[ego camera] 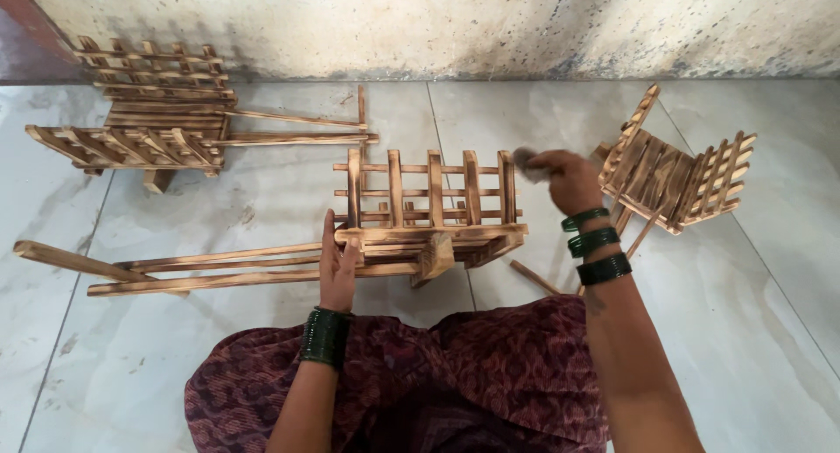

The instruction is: The person sits on the floor and wipes several small wooden chairs with a white cloth. They handle each chair one at a time, wiping the seat, backrest, and legs, then place the cleaned chairs aside on the floor.

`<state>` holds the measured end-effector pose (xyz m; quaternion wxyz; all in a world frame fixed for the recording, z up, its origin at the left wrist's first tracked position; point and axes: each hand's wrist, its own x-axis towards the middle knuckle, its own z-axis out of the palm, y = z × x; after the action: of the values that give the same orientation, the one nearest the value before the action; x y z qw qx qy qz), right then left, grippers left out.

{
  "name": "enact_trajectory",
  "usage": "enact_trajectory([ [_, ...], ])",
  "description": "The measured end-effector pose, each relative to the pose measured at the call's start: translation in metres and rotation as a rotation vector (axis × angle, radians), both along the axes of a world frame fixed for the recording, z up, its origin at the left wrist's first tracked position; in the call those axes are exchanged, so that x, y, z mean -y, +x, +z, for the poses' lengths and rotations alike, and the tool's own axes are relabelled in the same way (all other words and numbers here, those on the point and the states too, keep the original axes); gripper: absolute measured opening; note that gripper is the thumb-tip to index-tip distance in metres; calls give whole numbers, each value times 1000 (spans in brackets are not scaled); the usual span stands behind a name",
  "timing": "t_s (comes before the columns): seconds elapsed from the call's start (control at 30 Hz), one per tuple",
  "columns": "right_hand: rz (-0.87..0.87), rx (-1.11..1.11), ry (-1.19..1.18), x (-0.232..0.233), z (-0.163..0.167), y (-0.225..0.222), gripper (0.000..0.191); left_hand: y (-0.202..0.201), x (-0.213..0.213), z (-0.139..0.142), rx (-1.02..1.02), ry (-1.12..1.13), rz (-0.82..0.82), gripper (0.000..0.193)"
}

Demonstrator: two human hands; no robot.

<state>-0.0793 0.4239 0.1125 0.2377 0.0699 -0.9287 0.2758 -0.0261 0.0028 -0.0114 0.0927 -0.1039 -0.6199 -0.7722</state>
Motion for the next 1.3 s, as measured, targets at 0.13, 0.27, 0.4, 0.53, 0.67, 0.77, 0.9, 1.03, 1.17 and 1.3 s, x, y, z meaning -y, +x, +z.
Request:
enact_trajectory([
  [0.13, -11, 221, 41, -11, -12, 13, 39, -3, -1, -4, 14, 0, 3, 75],
  [0.27, -109, 231, -55, -19, -15, 16, 45, -6, 2, -13, 0, -15, 16, 75],
  [0.4, -113, 153, -203, 2, -22, 14, 47, -7, 1, -15, -86, -60, 46, 71],
  [0.53, -14, 36, -60, 14, -30, 29, 44, -6, 1, -11, 61, 18, 18, 75],
  [0.67, 39, 77, 147, 6, -30, 53, 37, -5, 0, -10, 117, 20, 31, 77],
  [0.77, 49, 187, -37, -5, -31, 59, 38, -7, 0, -9, 66, -11, 54, 74],
  [0.9, -84, 151, -128, -4, -46, 62, 36, -10, -1, -7, -84, -10, 60, 70],
  [1.03, -250, 202, -209, -1, -63, 80, 37, -11, -1, -8, 109, 18, 40, 74],
  [1.17, -336, 192, -487, 7, -77, 96, 42, -15, -4, -8, -22, 50, 39, 70],
  [1.3, -257, 213, -248, 22, -88, 103, 43, -17, -4, -6, 102, 15, 50, 71],
])
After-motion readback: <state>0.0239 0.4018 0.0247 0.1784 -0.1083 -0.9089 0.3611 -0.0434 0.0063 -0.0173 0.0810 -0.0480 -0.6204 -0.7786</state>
